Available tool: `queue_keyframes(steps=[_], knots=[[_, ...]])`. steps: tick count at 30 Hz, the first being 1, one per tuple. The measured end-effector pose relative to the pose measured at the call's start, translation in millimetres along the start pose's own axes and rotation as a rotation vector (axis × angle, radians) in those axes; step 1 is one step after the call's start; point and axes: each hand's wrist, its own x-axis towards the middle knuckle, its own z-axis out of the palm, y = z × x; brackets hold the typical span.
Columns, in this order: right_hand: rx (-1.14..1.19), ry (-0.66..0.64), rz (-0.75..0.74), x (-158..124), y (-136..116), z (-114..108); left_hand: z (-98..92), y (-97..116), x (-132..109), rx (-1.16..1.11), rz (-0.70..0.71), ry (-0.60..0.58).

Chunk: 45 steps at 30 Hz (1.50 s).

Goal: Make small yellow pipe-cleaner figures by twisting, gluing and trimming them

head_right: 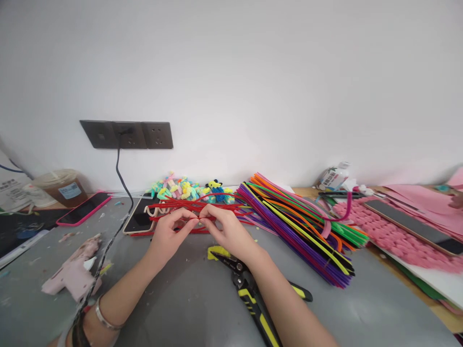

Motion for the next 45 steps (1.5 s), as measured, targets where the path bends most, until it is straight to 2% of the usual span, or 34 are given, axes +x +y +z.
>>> queue_keyframes(steps=[5, 9, 11, 13, 22, 30, 33, 36, 40, 45], knots=[[0.113, 0.001, 0.079, 1.2, 11.5, -4.8, 0.8, -6.5, 0.7, -0.056, -0.115, 0.050], [-0.244, -0.049, 0.100, 1.0, 26.5, -1.4, 2.8, -14.1, 2.1, -0.100, -0.225, 0.074], [-0.427, -0.082, 0.120, 0.8, 31.0, 1.4, 3.5, -14.7, 2.4, -0.120, -0.223, 0.068], [-0.512, -0.093, 0.142, 0.7, 33.3, 3.5, 3.9, -12.8, 2.2, -0.139, -0.208, 0.061], [-0.533, -0.095, 0.202, 0.5, 34.0, 2.8, 4.0, -3.9, -0.7, -0.177, -0.146, 0.051], [-0.515, -0.075, 0.191, -0.9, 35.0, 3.0, 1.9, -6.1, -0.9, -0.182, -0.172, 0.049], [-0.410, 0.004, 0.152, 0.4, 33.9, 1.1, 1.8, -4.3, -1.0, -0.175, -0.150, 0.020], [-0.196, 0.130, 0.123, 3.3, 29.9, -2.4, 2.4, -2.6, -2.0, -0.201, -0.150, -0.046], [0.116, 0.345, 0.133, 8.0, 25.6, -6.4, 2.9, 0.5, -2.6, -0.268, -0.160, -0.092], [0.302, 0.629, 0.152, 9.6, 30.3, -10.8, 3.3, 1.4, -0.7, -0.180, -0.139, -0.083]])
